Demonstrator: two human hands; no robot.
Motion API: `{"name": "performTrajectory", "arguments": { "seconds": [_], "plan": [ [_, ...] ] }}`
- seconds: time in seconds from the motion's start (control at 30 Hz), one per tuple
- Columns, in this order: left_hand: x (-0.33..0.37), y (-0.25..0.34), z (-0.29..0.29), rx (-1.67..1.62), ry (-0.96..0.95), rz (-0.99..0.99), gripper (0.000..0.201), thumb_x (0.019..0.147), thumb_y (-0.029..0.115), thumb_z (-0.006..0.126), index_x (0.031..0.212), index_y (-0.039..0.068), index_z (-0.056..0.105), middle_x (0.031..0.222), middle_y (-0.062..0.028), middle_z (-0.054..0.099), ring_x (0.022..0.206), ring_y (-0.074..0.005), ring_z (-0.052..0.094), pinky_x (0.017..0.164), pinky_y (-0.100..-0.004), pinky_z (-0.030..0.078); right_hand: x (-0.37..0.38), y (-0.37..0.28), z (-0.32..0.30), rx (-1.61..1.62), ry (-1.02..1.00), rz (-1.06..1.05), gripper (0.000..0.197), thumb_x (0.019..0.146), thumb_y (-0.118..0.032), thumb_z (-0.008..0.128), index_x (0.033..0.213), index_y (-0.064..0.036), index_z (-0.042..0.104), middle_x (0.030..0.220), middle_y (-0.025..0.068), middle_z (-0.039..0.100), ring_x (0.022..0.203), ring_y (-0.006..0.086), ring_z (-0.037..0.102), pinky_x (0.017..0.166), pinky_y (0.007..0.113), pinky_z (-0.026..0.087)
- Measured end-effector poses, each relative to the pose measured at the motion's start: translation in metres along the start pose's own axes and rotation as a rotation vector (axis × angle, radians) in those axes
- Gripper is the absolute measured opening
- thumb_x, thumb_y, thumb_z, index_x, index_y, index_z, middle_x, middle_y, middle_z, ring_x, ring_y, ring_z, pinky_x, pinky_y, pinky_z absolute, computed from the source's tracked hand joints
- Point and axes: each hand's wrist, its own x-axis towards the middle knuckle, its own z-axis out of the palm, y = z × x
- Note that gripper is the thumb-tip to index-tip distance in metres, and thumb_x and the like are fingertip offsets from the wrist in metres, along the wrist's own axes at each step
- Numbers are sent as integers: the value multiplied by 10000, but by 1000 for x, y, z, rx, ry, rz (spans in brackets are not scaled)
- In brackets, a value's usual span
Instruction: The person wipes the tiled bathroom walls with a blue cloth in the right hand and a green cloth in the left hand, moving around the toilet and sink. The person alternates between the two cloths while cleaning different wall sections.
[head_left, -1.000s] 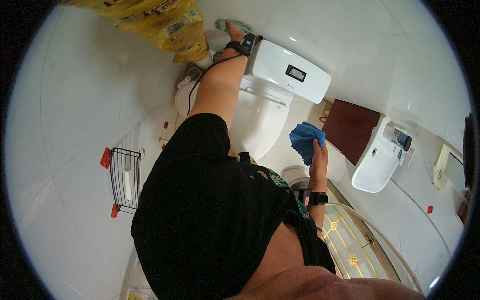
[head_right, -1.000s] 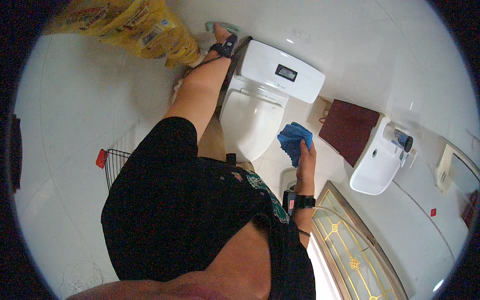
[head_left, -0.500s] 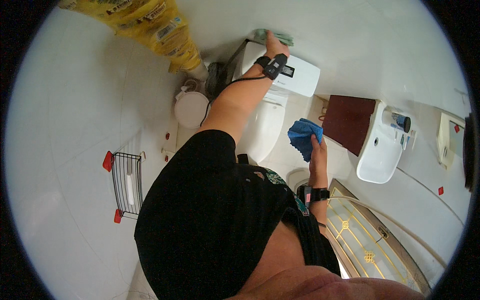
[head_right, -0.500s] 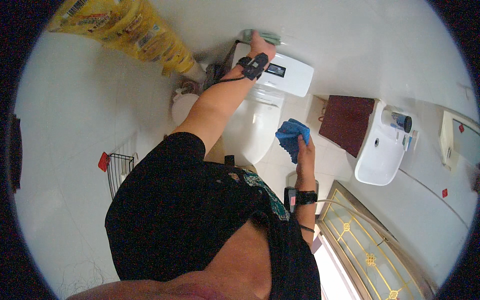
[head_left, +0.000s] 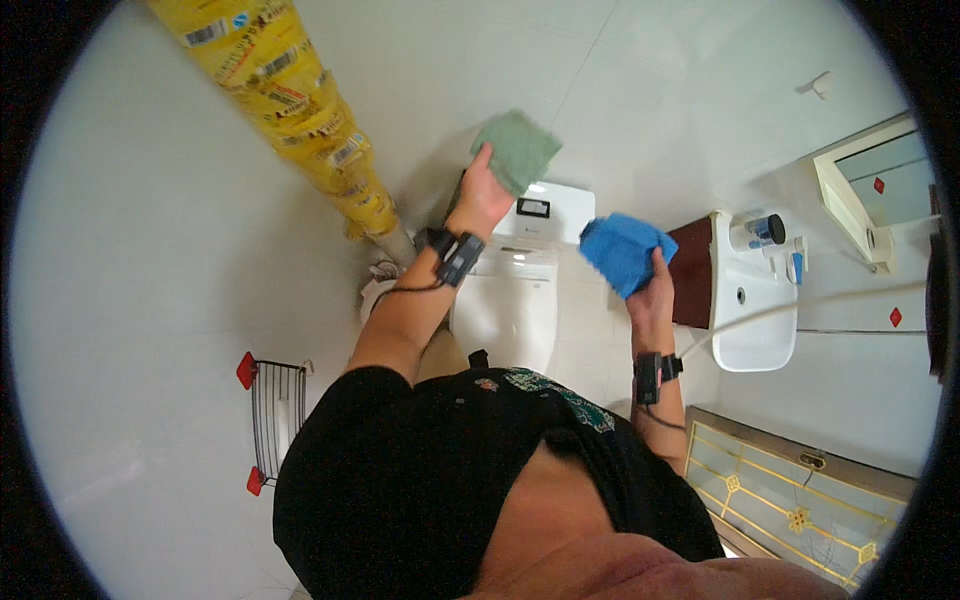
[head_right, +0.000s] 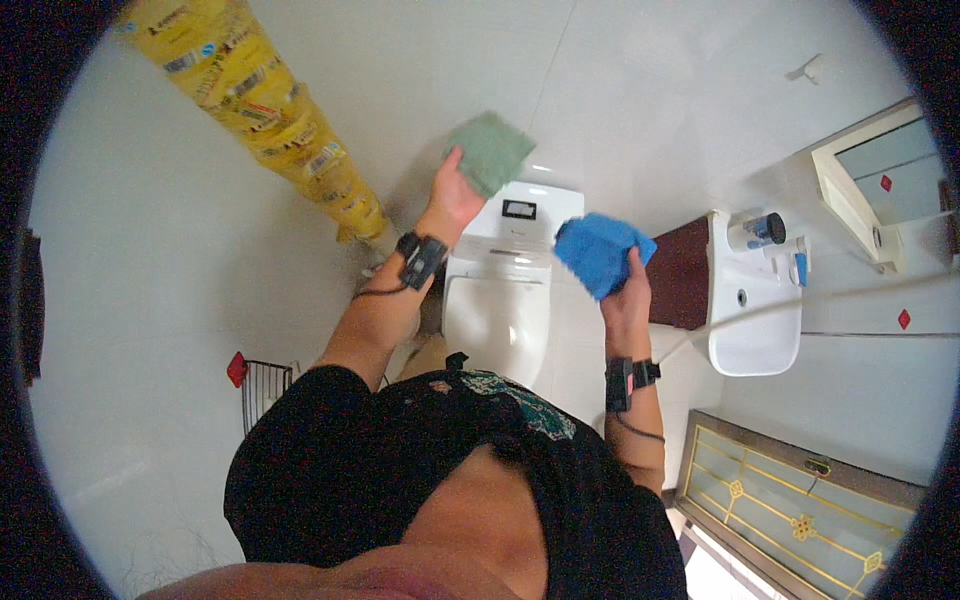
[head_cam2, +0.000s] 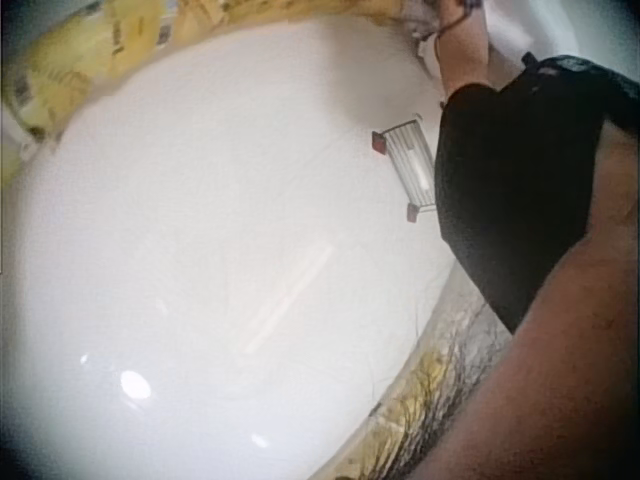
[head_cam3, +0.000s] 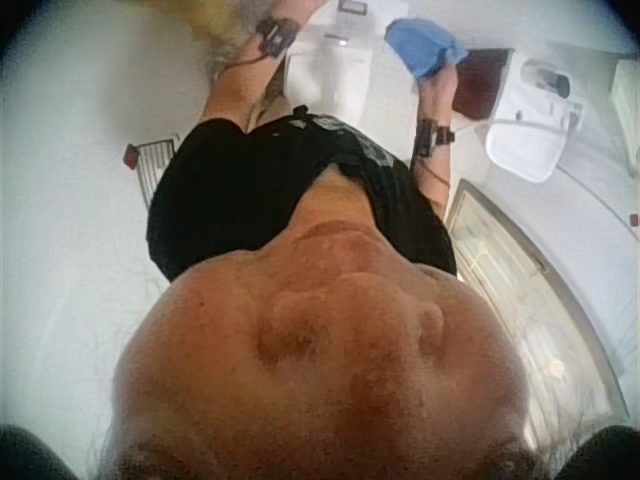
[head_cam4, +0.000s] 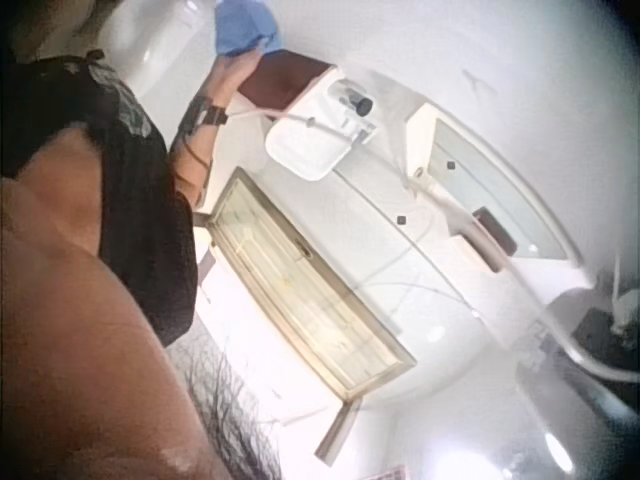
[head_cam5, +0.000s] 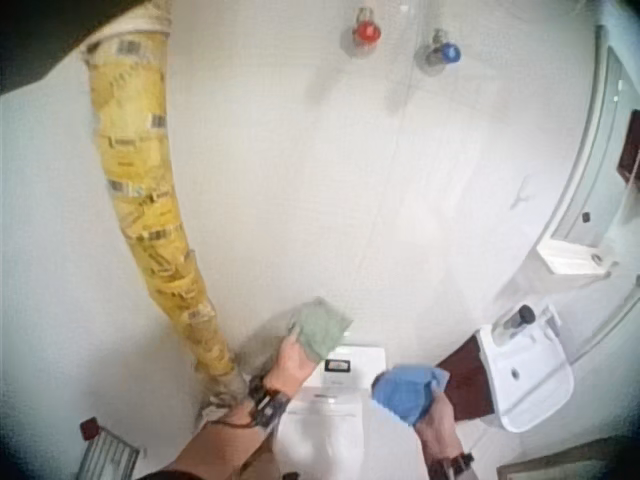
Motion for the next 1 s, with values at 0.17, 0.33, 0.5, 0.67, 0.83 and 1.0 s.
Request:
{"name": "performTrajectory", "arguments": {
  "seconds": [0.17, 0.33, 0.5, 0.67, 0.83, 1.0],
  "plan": [
    [-95, 20, -2, 78, 234, -42, 444, 987, 287, 464, 1357, 45, 429, 1366, -128, 497, 1256, -293, 477, 1056, -453, 388, 2, -16, 85, 73, -169, 226, 460, 989, -225, 460, 1366, 21, 369, 1375, 196, 457, 1240, 350, 484, 1052, 491, 395],
    [-155, 41, -33, 220, 291, -46, 451, 985, 239, 462, 1381, 31, 396, 1381, -138, 483, 1265, -296, 474, 1053, -460, 391, 9, -34, 185, -74, -219, 28, 400, 982, -164, 467, 1341, 5, 413, 1317, 164, 511, 1181, 295, 527, 1022, 444, 432],
    [-197, 58, -56, 238, 230, 14, 462, 985, 213, 446, 1398, 19, 374, 1392, -147, 473, 1259, -308, 483, 1037, -455, 410, 16, -93, 286, -101, -542, -630, 302, 996, -145, 427, 1268, -25, 477, 1225, 111, 562, 1089, 223, 563, 941, 368, 462],
    [-209, 64, -77, 187, 323, 45, 443, 986, 211, 451, 1381, 17, 392, 1367, -151, 495, 1240, -320, 498, 1013, -456, 431, 31, -120, 346, 43, -620, -907, 344, 1009, -165, 409, 1335, -55, 401, 1311, 124, 487, 1190, 270, 499, 1002, 404, 434],
    [-206, 61, -84, 143, 389, 61, 433, 970, 158, 480, 1366, 1, 407, 1374, -153, 482, 1256, -316, 481, 1055, -426, 393, 80, -113, 379, -442, -299, -1900, 527, 838, 24, 532, 1350, -80, 467, 1291, 152, 523, 1170, 329, 514, 970, 440, 410],
    [-201, 57, -89, 127, 390, 53, 431, 973, 190, 489, 1363, 20, 421, 1354, -145, 502, 1238, -312, 496, 1031, -439, 413, 125, -91, 361, -1625, -185, -2130, 664, 776, -4, 619, 1342, -335, 512, 1476, 83, 392, 1255, 297, 452, 1020, 400, 348]
  ]
}}
